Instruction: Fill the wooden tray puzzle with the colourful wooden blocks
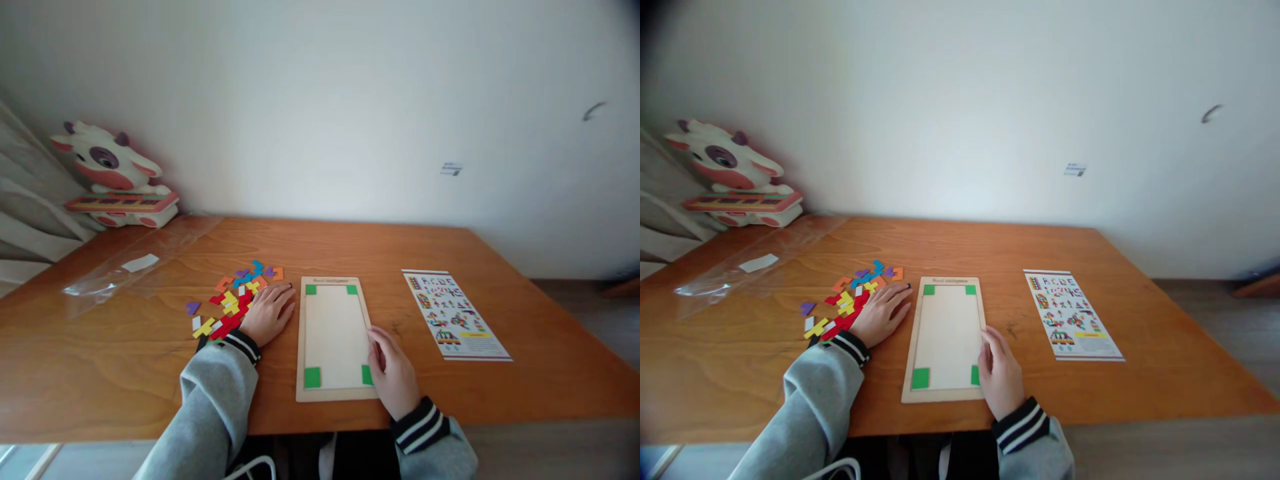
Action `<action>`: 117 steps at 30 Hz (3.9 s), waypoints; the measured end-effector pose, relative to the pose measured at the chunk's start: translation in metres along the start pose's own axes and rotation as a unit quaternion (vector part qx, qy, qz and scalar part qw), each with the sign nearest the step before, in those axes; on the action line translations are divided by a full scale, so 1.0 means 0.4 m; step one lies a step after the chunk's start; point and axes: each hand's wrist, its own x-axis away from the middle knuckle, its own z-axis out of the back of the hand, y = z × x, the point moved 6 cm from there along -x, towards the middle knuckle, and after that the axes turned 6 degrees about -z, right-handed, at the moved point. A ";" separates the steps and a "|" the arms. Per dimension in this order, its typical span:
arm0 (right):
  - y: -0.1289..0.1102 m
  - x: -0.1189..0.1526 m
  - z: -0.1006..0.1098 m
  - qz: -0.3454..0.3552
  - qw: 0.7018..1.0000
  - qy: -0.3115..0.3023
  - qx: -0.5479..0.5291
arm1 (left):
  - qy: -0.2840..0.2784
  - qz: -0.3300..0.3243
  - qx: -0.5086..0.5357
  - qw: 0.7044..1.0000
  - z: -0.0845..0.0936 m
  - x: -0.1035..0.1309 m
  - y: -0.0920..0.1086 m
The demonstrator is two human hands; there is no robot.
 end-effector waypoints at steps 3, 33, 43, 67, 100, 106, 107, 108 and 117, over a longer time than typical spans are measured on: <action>-0.006 -0.001 0.003 -0.001 1.000 -0.002 -0.015 | -0.006 -0.038 0.013 0.999 0.010 -0.007 0.016; -0.053 0.031 0.052 0.068 0.985 -0.139 -0.074 | 0.068 -0.090 0.157 0.981 0.089 0.145 0.290; -0.049 0.037 0.047 0.077 0.982 -0.164 -0.046 | 0.026 -0.102 0.133 0.985 0.084 0.154 0.285; -0.022 0.039 0.052 0.056 0.991 -0.102 -0.066 | 0.125 0.115 -0.042 0.985 0.137 0.212 0.149; -0.020 0.037 0.055 0.076 0.992 -0.075 -0.064 | -0.052 0.178 -0.057 0.981 0.176 0.282 -0.116; -0.029 0.033 0.058 0.076 0.993 -0.068 -0.068 | -0.063 0.124 -0.035 0.990 0.168 0.239 -0.143; -0.029 0.033 0.058 0.077 0.993 -0.067 -0.067 | -0.069 0.113 -0.033 0.991 0.165 0.232 -0.143; -0.029 0.033 0.059 0.077 0.993 -0.065 -0.066 | -0.077 0.102 -0.031 0.991 0.161 0.224 -0.143; -0.031 0.033 0.063 0.068 0.993 -0.065 -0.068 | -0.096 0.041 -0.061 0.993 0.139 0.206 -0.141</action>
